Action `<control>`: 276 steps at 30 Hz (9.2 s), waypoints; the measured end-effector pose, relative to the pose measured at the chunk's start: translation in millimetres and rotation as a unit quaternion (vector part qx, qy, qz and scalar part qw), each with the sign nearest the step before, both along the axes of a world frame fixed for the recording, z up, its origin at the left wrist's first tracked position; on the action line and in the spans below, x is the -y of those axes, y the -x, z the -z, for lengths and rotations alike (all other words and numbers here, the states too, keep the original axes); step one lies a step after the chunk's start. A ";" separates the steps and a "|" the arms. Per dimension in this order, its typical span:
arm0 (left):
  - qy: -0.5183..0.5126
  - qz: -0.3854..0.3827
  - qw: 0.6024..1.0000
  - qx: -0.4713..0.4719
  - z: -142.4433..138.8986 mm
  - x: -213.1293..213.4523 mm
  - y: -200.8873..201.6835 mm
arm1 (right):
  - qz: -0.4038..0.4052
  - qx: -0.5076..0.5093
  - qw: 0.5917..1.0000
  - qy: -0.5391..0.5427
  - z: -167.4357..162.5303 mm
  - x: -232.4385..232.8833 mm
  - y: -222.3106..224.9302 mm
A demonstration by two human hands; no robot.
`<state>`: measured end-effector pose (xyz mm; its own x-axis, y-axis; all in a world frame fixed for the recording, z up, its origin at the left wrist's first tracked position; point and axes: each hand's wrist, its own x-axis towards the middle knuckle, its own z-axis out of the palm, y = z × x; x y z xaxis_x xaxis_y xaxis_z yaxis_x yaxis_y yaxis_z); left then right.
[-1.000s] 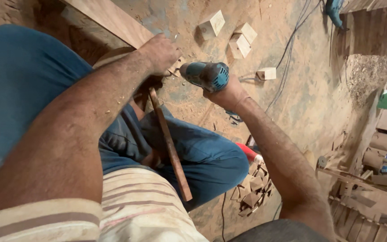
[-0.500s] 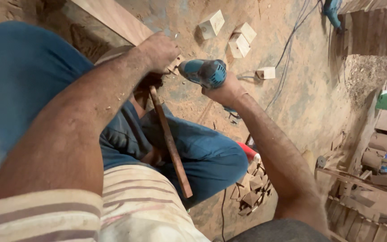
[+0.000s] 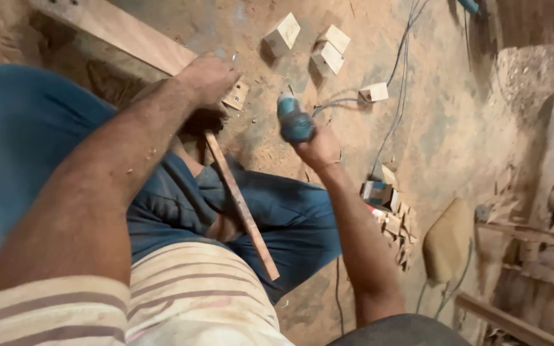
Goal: The person sits on the floor of a woodworking shop and assembles small wooden blocks and rails. They drill holes in the blocks with a cordless drill, hammer pieces together, apply glue from a red bottle onto a block, and drive screws into a wooden rail.
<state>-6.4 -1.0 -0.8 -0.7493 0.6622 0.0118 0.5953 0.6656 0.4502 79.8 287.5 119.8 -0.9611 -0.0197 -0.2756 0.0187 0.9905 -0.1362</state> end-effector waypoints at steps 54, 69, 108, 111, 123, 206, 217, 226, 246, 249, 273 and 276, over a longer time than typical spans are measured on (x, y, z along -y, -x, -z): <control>-0.184 -0.058 0.968 0.158 -153.3 24.8 2.6 | 0.040 0.038 0.982 0.182 129.4 -30.6 -14.4; -0.108 0.052 0.988 0.095 -122.8 -31.4 -20.2 | -0.080 -0.206 0.932 0.287 44.3 18.4 -28.1; -0.139 0.101 0.984 0.053 -97.3 -39.2 -42.6 | -0.081 -0.061 0.892 0.441 57.6 8.4 -28.0; -0.124 0.101 0.984 0.075 -98.8 -39.8 -43.0 | -0.076 -0.054 0.899 0.428 56.7 8.1 -28.2; -0.131 0.105 0.983 0.078 -101.9 -40.4 -43.8 | -0.086 -0.044 0.906 0.412 61.3 6.9 -29.0; -0.051 -0.003 0.998 0.026 -7.7 -14.8 16.2 | 0.139 -0.129 0.977 0.093 157.6 -65.2 107.3; -0.007 -0.009 0.999 0.051 -7.8 -21.9 18.3 | 0.157 -0.184 0.966 0.093 184.3 -69.4 114.9; 0.025 0.005 0.999 0.032 -23.8 -19.5 10.0 | 0.225 -0.231 0.926 0.195 162.7 -55.8 98.4; -0.495 -0.048 0.794 0.350 -122.3 -41.4 -41.6 | 0.131 -0.274 0.791 0.532 18.8 70.2 -25.3; -0.471 -0.049 0.804 0.359 -111.8 -40.3 -34.5 | 0.114 -0.262 0.789 0.544 19.1 72.9 -23.8; -0.288 -0.135 0.946 0.069 -17.9 -10.0 -9.0 | 0.064 0.161 0.984 0.047 128.2 -8.9 -26.6; -0.282 -0.121 0.949 0.079 -19.2 -9.9 -9.4 | 0.086 0.131 0.986 0.055 126.8 -8.8 -28.2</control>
